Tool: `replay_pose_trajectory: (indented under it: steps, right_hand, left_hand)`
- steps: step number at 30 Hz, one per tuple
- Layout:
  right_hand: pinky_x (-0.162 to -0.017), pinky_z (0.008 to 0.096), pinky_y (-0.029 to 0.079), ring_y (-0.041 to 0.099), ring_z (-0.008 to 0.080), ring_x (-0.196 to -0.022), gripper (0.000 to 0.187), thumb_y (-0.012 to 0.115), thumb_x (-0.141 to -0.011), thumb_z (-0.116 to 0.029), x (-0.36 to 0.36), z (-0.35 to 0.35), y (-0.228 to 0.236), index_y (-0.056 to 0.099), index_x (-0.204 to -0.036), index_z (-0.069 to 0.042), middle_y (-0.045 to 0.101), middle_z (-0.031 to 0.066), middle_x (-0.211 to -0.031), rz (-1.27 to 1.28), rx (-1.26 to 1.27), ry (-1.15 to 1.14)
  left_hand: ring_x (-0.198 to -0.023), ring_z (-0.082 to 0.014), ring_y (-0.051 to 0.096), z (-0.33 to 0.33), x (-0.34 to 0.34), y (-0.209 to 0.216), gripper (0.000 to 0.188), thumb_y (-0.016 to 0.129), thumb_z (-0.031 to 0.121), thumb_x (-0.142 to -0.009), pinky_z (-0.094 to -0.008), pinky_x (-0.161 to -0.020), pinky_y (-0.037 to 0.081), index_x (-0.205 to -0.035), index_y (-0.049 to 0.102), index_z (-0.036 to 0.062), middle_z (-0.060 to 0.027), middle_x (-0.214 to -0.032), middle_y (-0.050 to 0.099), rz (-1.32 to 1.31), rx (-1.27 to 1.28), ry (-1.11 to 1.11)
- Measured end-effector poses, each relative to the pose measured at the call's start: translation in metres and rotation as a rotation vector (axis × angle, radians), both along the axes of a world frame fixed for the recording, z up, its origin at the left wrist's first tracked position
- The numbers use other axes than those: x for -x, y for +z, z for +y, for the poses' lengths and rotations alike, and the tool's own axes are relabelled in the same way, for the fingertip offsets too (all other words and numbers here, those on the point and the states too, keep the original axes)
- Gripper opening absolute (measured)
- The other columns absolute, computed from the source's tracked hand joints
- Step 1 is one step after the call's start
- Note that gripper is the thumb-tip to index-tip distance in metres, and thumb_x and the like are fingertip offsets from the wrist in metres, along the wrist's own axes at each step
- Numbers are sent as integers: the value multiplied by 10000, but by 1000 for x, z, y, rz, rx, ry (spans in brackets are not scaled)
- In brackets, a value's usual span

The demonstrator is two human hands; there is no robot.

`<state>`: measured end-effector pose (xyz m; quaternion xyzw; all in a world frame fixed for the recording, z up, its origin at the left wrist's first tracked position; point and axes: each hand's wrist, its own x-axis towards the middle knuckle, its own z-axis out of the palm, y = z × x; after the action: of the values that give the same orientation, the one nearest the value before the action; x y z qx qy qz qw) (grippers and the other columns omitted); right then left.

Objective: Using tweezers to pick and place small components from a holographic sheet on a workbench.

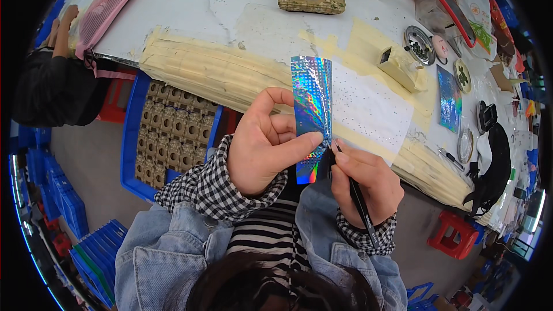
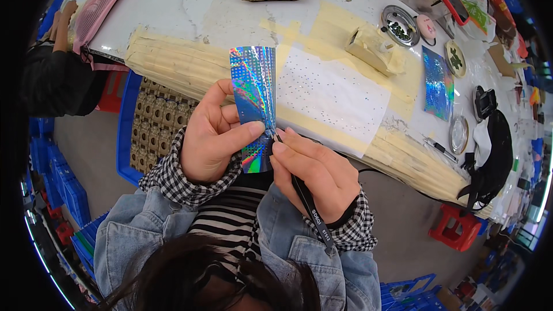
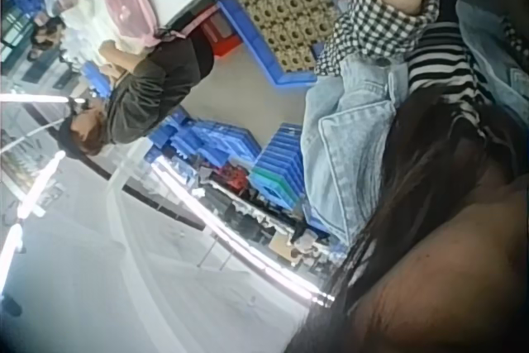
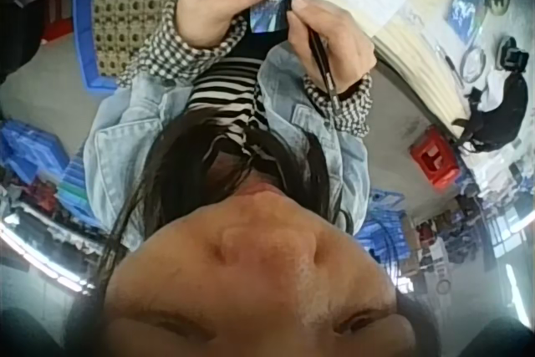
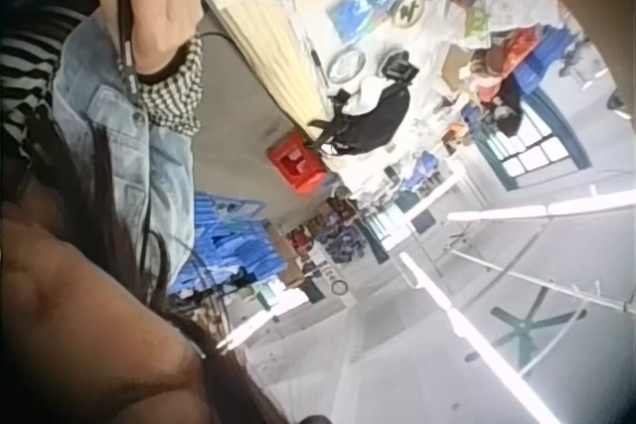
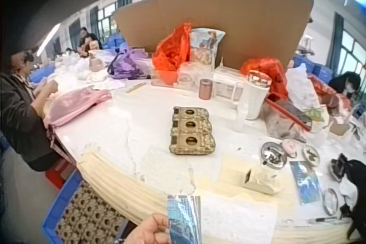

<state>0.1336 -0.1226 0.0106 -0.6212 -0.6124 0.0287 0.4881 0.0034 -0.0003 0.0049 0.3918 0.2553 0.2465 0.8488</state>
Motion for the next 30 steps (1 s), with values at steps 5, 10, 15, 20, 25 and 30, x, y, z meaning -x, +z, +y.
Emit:
replay_pose_trajectory:
  steps: [5,10,15,20,25,30]
  right_hand:
    - [-727,328,566,684,281,-859,292,745,-686,35,3,0,-1,618,-942,-25,675,169,-908,29,-27,-8]
    - [-729,330,565,682,283,-870,313,752,-688,25,4,0,-6,609,-960,-31,669,173,-925,37,-68,0]
    - [-734,328,563,678,285,-882,342,757,-691,17,2,-1,-8,603,-992,-33,666,174,-943,7,-65,17]
    - [-757,337,558,673,293,-896,375,780,-683,-11,2,-2,-8,599,-1011,-31,666,175,-962,-13,-62,19]
    - [-807,354,553,665,290,-916,382,797,-671,-43,7,0,-13,619,-1008,-14,668,160,-971,13,-73,-16]
    - [-838,363,544,658,268,-914,355,784,-668,-23,3,-3,-1,670,-1004,-11,657,151,-983,-91,-42,5]
  left_hand:
    - [-870,-144,633,0,0,0,441,612,-75,-814,-271,-777,523,-1166,353,-15,-135,-960,648,-8,81,-1]
    - [-884,-168,643,1,-1,-1,430,610,-73,-817,-290,-780,535,-1164,363,-14,-154,-966,653,-41,176,-9]
    - [-883,-174,646,0,-1,-3,428,609,-74,-817,-291,-778,538,-1163,366,-11,-162,-970,653,-50,187,-14]
    - [-878,-172,645,1,0,1,417,608,-69,-821,-288,-782,536,-1155,366,-14,-158,-961,651,-37,195,-1]
    - [-889,-163,635,-1,1,-2,411,606,-65,-825,-281,-788,529,-1154,363,-16,-152,-967,645,-25,104,45]
    - [-904,-154,627,-2,-3,3,415,599,-74,-822,-276,-799,520,-1157,360,-17,-151,-983,641,-19,65,48]
